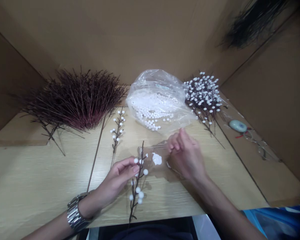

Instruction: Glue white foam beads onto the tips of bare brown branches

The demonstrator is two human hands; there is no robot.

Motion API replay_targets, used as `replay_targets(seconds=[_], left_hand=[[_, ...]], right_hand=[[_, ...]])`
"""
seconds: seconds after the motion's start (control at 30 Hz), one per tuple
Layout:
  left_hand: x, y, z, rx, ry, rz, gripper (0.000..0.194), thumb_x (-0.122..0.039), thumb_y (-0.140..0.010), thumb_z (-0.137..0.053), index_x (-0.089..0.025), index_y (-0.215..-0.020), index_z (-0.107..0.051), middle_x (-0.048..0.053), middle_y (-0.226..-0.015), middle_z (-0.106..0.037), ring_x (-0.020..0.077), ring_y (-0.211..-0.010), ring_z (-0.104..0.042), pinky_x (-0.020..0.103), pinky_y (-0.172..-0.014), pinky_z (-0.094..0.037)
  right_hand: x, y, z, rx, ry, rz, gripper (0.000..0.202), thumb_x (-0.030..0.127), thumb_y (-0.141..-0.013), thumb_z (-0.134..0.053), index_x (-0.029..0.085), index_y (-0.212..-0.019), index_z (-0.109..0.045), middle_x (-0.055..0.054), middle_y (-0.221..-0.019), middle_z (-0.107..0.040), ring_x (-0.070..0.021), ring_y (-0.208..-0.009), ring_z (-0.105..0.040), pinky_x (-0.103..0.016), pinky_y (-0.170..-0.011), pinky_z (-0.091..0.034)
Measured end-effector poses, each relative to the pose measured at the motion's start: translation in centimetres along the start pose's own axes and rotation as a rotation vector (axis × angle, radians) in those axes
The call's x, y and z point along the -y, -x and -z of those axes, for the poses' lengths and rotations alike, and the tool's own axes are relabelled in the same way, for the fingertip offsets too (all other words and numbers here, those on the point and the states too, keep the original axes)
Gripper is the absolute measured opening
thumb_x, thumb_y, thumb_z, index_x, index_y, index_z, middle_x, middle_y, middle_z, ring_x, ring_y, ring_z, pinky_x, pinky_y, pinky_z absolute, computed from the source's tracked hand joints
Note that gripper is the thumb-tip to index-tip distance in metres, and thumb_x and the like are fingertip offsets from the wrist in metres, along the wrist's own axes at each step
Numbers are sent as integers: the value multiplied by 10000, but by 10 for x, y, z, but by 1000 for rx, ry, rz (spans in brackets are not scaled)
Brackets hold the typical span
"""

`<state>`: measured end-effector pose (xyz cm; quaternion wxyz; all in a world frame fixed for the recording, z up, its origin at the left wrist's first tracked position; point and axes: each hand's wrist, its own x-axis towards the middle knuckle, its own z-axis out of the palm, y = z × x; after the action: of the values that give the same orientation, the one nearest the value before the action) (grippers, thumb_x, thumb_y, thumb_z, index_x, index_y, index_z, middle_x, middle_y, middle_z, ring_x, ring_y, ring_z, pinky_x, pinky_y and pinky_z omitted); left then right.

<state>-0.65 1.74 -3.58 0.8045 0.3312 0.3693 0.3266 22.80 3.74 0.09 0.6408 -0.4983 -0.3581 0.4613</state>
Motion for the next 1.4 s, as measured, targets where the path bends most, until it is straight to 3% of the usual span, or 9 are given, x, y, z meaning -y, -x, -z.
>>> replay_targets(seconds=[0.1, 0.13, 0.23, 0.5, 0.67, 0.77, 0.97, 1.1, 1.4], left_hand=[[0, 0, 0, 7, 4, -10, 194, -371, -853, -828, -214, -956, -777, -6, -892, -679, 136, -867, -597, 266, -828, -432], [-1, 1, -1, 8, 2, -14, 183, -364, -857, -824, -213, -947, -777, -8, -874, -673, 137, -852, -595, 267, -810, -430], [-1, 1, -1, 24, -8, -34, 156, -347, -866, -816, -206, -920, -777, -8, -838, -662, 139, -824, -586, 270, -785, -423], [-1, 0, -3, 50, 11, -64, 165, -346, -848, -830, -207, -922, -781, -1, -868, -688, 151, -857, -593, 270, -808, -419], [3, 0, 0, 47, -39, -56, 186, -353, -858, -817, -198, -946, -767, 8, -895, -681, 158, -876, -585, 271, -816, -416], [3, 0, 0, 75, -53, -70, 186, -361, -863, -807, -187, -917, -766, 5, -863, -666, 151, -845, -568, 263, -794, -407], [-1, 1, -2, 75, -33, -61, 195, -354, -832, -827, -181, -902, -766, 6, -849, -670, 165, -834, -579, 278, -797, -414], [-3, 2, -3, 99, -72, -67, 182, -350, -865, -795, -178, -916, -766, 21, -868, -681, 178, -843, -594, 292, -809, -427], [-5, 5, -5, 129, -133, -77, 131, -320, -898, -762, -195, -934, -780, 27, -887, -692, 180, -836, -601, 300, -787, -443]], right_hand=[[12, -18, 39, -101, 670, 437, 366, 405, -936, -665, 210, -639, -579, -22, -719, -593, -171, -695, -552, -325, -711, -471], [16, -24, 51, -53, 856, 472, 187, 374, -919, -684, 208, -834, -676, -55, -889, -661, -189, -759, -591, -344, -743, -489], [24, -33, 63, 110, 1202, 478, 353, 303, -948, -613, 211, -1288, -631, -105, -1126, -687, -211, -787, -636, -377, -755, -521], [17, -55, -1, 497, 1500, 348, 267, 171, -991, -478, 200, -1103, -718, -120, -1098, -731, -255, -982, -678, -329, -814, -467], [-3, -78, -3, 536, 1516, 323, 155, 111, -898, -576, 171, -862, -714, -114, -936, -733, -237, -887, -661, -299, -759, -430], [-3, -76, 0, 508, 1477, 332, 150, 131, -913, -562, 174, -889, -704, -100, -900, -733, -228, -845, -654, -298, -739, -435], [30, -43, -4, 607, 1116, 416, 266, 202, -998, -490, 226, -1111, -730, -63, -1083, -752, -194, -969, -685, -319, -850, -515], [52, -23, -10, 790, 794, 306, 196, 288, -975, -610, 254, -1093, -764, -55, -1095, -752, -207, -1019, -683, -379, -902, -537], [63, -14, -20, 918, 592, 259, 95, 288, -947, -679, 224, -940, -747, -28, -934, -717, -165, -882, -670, -323, -827, -536]])
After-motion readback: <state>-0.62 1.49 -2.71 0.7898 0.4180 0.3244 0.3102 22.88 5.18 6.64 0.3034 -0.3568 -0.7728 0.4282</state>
